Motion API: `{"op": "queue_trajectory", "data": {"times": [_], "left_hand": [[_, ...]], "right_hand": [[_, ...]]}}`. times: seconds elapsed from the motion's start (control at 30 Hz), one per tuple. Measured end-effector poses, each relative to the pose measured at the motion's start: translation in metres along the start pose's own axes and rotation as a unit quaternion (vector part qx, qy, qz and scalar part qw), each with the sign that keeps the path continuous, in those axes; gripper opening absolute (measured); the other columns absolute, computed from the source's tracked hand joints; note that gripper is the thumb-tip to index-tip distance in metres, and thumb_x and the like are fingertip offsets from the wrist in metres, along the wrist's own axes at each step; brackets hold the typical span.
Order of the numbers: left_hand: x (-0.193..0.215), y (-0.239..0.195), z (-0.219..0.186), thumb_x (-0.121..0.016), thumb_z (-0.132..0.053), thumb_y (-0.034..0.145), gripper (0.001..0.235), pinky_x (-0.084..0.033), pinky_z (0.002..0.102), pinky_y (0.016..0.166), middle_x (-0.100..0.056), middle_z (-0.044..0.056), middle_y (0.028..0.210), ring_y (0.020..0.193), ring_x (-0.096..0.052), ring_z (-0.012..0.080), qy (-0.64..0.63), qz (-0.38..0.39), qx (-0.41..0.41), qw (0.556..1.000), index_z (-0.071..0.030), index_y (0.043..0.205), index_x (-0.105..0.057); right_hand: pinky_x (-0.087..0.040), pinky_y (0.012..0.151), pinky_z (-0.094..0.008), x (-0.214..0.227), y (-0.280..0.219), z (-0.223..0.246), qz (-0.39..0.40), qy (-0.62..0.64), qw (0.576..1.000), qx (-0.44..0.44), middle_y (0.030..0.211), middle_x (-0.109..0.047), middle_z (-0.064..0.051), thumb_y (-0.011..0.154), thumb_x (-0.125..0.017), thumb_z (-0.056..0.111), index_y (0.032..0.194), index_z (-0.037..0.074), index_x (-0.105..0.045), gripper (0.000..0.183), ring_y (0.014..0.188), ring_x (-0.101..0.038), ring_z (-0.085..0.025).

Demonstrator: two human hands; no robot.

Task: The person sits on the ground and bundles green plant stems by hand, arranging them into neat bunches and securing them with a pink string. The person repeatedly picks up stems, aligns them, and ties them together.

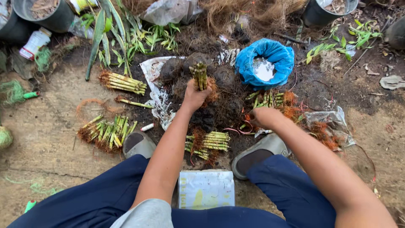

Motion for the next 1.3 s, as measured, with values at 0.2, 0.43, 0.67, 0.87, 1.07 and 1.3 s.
{"op": "queue_trajectory", "data": {"times": [0.2,0.43,0.67,0.87,1.07,1.3], "left_hand": [[-0.001,-0.003,-0.002,-0.075,-0.020,0.085,0.017,-0.054,0.033,0.072,-0.065,0.000,0.079,0.074,-0.063,0.0134,0.034,-0.010,0.017,0.999,-0.007,0.088,-0.064],[-0.001,-0.003,0.001,-0.074,-0.016,0.087,0.017,-0.054,0.033,0.071,-0.064,0.000,0.078,0.074,-0.062,0.0131,0.020,-0.007,0.027,0.999,-0.008,0.084,-0.060],[-0.002,-0.003,0.008,-0.073,-0.013,0.085,0.015,-0.056,0.033,0.073,-0.064,0.000,0.078,0.076,-0.064,0.0137,0.046,-0.009,0.077,0.996,-0.008,0.087,-0.059],[-0.004,-0.003,0.003,-0.073,-0.012,0.087,0.014,-0.056,0.035,0.076,-0.065,0.001,0.082,0.079,-0.064,0.0151,0.036,-0.007,0.044,0.998,-0.008,0.090,-0.060],[-0.004,-0.004,-0.001,-0.075,-0.014,0.086,0.018,-0.056,0.036,0.078,-0.065,0.002,0.083,0.081,-0.064,0.0153,0.032,-0.009,0.047,0.998,-0.007,0.090,-0.059],[-0.003,-0.005,-0.002,-0.075,-0.012,0.087,0.016,-0.057,0.037,0.079,-0.066,0.002,0.083,0.080,-0.066,0.0165,0.026,-0.007,0.032,0.999,-0.008,0.090,-0.060]], "right_hand": [[-0.058,0.089,-0.049,-0.051,0.005,0.009,-0.096,-0.085,0.992,-0.002,0.125,-0.067,-0.016,0.093,-0.067,0.021,0.124,0.008,-0.064,0.034,0.109,-0.069,-0.034],[-0.057,0.088,-0.047,-0.013,0.030,-0.018,-0.126,0.034,0.991,0.015,0.109,-0.074,-0.013,0.087,-0.068,0.017,0.110,0.011,-0.073,0.024,0.098,-0.072,-0.033],[-0.055,0.078,-0.052,0.058,-0.007,-0.033,-0.251,0.049,0.964,-0.071,0.095,-0.074,-0.016,0.095,-0.065,0.021,0.104,0.013,-0.071,0.013,0.091,-0.069,-0.040],[-0.055,0.076,-0.053,0.064,-0.014,-0.039,-0.249,-0.049,0.966,-0.045,0.091,-0.072,-0.018,0.098,-0.064,0.022,0.110,0.013,-0.070,0.016,0.088,-0.069,-0.041],[-0.053,0.098,-0.053,0.047,-0.007,-0.018,-0.146,-0.287,0.945,-0.049,0.112,-0.070,-0.010,0.094,-0.065,0.027,0.097,0.017,-0.076,0.015,0.113,-0.066,-0.029],[-0.057,0.095,-0.049,0.018,-0.003,0.000,-0.082,-0.111,0.990,-0.026,0.121,-0.066,-0.013,0.096,-0.062,0.033,0.119,0.013,-0.071,0.032,0.115,-0.066,-0.032]]}}
Point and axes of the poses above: each hand's wrist, its own y-axis towards the middle knuckle, its own x-axis out of the back of the hand, z = x × y, the point moved 5 cm from there along y, towards the middle knuckle
